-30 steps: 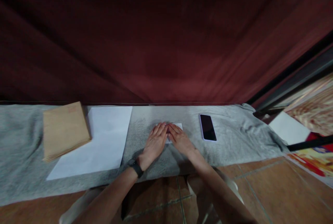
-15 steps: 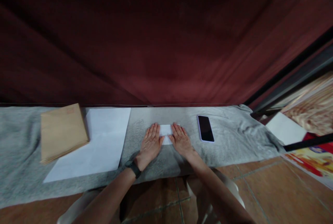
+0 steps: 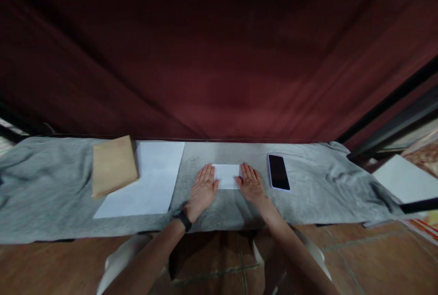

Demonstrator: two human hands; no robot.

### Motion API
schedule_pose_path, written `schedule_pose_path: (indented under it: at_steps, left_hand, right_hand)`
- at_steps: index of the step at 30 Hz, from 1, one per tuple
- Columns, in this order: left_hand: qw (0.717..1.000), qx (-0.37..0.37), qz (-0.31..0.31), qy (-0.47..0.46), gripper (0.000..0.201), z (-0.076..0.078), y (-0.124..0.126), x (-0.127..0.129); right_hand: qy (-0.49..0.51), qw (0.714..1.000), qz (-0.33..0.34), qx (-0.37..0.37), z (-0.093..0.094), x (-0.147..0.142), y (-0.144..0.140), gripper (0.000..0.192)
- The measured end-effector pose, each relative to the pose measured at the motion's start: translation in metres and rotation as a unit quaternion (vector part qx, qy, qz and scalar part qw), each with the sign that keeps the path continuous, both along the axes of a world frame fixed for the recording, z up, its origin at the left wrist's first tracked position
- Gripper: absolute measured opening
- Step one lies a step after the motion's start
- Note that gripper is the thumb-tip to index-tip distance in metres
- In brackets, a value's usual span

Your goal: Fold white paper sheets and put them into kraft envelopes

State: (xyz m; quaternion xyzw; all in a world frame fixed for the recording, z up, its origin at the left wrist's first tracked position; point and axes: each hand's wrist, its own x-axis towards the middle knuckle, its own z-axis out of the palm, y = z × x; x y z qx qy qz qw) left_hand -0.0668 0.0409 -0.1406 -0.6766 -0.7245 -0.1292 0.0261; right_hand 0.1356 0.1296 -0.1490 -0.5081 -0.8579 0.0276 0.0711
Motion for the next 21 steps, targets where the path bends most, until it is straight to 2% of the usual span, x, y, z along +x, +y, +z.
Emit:
schedule_pose_path:
  at_steps: [9, 13, 15, 17, 21]
  left_hand:
    - [1.0, 0.009, 0.01, -0.024, 0.057, -0.008, -0.01, 0.002]
    - [0.999, 0.011, -0.006, -0.052, 0.056, 0.0, -0.022, -0.009]
    - [0.997, 0.038, -0.002, -0.068, 0.055, 0.01, -0.032, -0.028]
    - [0.993, 0.093, 0.032, -0.071, 0.054, 0.022, -0.044, -0.057]
    - [0.972, 0.155, 0.153, -0.089, 0.049, 0.038, -0.076, -0.135]
  right_hand:
    - [0.045, 0.996, -0.011, 0.079, -0.011, 0.011, 0.01, 0.057]
    - [0.079, 0.991, 0.053, 0.098, -0.004, 0.0, 0.009, 0.058]
    - [0.085, 0.988, 0.094, 0.084, -0.002, -0.008, 0.004, 0.057]
    - [0.078, 0.988, 0.121, 0.054, -0.002, -0.015, -0.002, 0.055]
    - [0.054, 0.988, 0.143, -0.002, -0.006, -0.02, -0.009, 0.054]
